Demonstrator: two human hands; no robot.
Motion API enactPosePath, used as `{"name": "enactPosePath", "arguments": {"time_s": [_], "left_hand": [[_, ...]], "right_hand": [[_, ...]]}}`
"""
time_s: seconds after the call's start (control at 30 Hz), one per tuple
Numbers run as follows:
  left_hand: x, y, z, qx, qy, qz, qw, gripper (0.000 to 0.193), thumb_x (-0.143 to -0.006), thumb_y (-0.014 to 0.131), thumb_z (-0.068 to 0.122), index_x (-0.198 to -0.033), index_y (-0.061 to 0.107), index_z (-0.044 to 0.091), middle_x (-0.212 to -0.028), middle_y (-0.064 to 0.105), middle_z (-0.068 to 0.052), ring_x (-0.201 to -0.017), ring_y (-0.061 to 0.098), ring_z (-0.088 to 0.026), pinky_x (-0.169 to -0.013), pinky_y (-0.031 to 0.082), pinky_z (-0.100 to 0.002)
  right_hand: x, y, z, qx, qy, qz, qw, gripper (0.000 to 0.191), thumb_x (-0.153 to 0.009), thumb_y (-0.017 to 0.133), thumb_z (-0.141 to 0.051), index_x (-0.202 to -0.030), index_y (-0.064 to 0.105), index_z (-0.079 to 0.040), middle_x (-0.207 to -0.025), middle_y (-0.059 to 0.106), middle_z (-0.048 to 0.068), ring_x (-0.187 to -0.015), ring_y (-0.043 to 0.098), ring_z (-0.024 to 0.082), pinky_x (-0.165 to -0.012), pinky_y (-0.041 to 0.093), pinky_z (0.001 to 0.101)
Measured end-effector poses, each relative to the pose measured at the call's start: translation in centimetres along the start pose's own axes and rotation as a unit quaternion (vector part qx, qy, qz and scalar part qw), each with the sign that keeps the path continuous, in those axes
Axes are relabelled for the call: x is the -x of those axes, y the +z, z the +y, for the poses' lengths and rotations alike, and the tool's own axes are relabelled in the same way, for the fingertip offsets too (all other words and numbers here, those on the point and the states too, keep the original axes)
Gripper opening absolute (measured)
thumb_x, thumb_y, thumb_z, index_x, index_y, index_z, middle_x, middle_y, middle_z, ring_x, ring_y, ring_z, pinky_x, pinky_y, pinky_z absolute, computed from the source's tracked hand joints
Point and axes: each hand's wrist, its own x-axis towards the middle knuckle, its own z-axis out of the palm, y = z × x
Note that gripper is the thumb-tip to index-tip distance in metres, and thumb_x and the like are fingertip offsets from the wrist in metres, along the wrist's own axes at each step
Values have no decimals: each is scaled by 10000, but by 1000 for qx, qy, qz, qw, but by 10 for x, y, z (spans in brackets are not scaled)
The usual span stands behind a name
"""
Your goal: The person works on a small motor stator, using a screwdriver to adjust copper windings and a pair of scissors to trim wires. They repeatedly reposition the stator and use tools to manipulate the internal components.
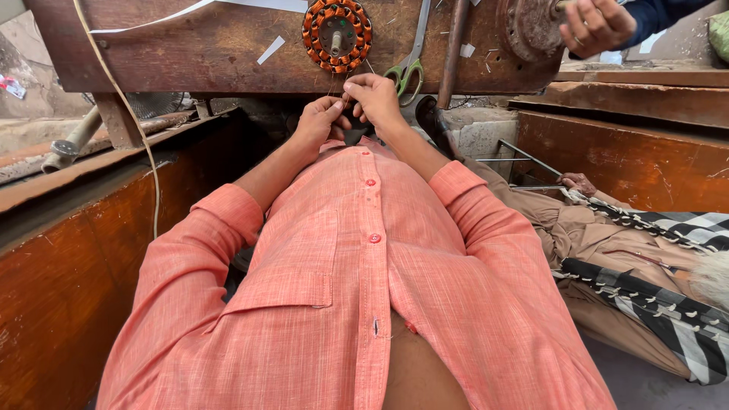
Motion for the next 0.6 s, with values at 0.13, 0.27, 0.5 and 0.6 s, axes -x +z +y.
{"name": "enactPosePath", "arguments": {"time_s": [0.13, 0.27, 0.5, 0.6], "left_hand": [[1, 4, 1, 10, 11, 24, 1000, 261, -1048, 536, 287, -1097, 664, 65, -868, 738, -36, -697, 703, -108, -659, 581, -261], [-4, 10, 11, 29, 7, 89, 996, 310, -1035, 565, 370, -1015, 675, 80, -904, 741, 3, -791, 722, -108, -684, 540, -266], [-13, 10, 23, 57, -20, 96, 994, 216, -1003, 670, 305, -1020, 714, 94, -869, 741, -34, -752, 690, -124, -657, 513, -264], [-14, 10, 19, 33, -13, 121, 992, 185, -981, 646, 292, -1027, 710, 124, -916, 767, -11, -792, 748, -109, -669, 534, -254]], "right_hand": [[3, 3, 3, 15, 5, 6, 1000, 228, -950, 732, -181, -1053, 760, 20, -819, 745, 44, -501, 567, 53, -408, 414, 211], [5, 5, 4, 2, 27, 4, 1000, 228, -952, 731, -201, -1062, 776, -7, -806, 740, 21, -505, 557, 47, -407, 402, 210], [11, 9, -3, 49, 27, 8, 998, 267, -932, 738, -238, -1066, 790, -13, -750, 722, 9, -497, 550, 54, -400, 395, 223], [13, 9, -9, 102, 23, 75, 992, 303, -941, 748, -298, -1020, 799, -11, -704, 680, -1, -491, 551, 52, -397, 396, 228]]}}
